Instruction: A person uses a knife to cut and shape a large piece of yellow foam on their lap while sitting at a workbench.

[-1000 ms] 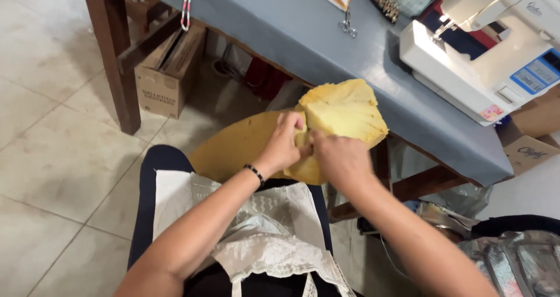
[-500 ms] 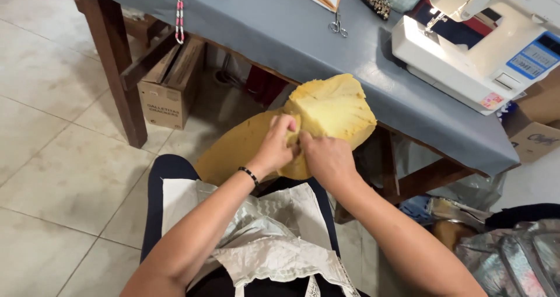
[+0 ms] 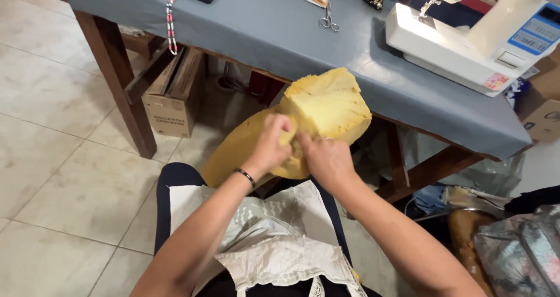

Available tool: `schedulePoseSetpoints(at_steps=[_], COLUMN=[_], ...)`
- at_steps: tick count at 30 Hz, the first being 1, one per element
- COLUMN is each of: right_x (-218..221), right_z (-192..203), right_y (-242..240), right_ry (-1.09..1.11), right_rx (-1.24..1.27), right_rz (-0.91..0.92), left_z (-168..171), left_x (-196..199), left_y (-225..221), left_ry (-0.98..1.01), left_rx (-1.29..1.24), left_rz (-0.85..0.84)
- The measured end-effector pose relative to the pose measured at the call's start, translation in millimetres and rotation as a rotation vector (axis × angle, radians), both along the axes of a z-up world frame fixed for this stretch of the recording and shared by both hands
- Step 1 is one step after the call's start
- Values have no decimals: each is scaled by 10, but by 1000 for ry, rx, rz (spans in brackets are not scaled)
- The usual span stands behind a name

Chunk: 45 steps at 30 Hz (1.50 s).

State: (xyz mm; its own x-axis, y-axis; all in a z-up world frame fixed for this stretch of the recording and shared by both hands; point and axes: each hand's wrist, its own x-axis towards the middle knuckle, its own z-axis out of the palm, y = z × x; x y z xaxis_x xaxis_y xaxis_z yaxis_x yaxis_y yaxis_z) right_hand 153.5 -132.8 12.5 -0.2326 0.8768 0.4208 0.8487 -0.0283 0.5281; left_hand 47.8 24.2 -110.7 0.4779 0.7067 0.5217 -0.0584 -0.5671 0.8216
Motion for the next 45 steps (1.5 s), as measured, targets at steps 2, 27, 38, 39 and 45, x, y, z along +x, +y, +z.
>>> schedulePoseSetpoints(at_steps=[2, 27, 38, 39, 45], right_x=[-91, 84, 282, 241, 25], right_z=[46, -10, 85, 151, 645], right_y=[-208, -1388, -1640, -1602, -815], right_ry=[-24, 241, 1060, 1117, 1008], right_rx=[-14, 104, -232, -162, 117], right_rz=[4, -52, -428, -324, -10], left_z=[-63, 1467, 1331, 1341, 1176], left_x=[-70, -999, -1010, -992, -912], left_y=[129, -525, -192, -260, -319], left_ry=[14, 474, 473, 416, 364], left_rx=[61, 610, 899, 947, 944], left_rz=[57, 248, -79, 9, 300])
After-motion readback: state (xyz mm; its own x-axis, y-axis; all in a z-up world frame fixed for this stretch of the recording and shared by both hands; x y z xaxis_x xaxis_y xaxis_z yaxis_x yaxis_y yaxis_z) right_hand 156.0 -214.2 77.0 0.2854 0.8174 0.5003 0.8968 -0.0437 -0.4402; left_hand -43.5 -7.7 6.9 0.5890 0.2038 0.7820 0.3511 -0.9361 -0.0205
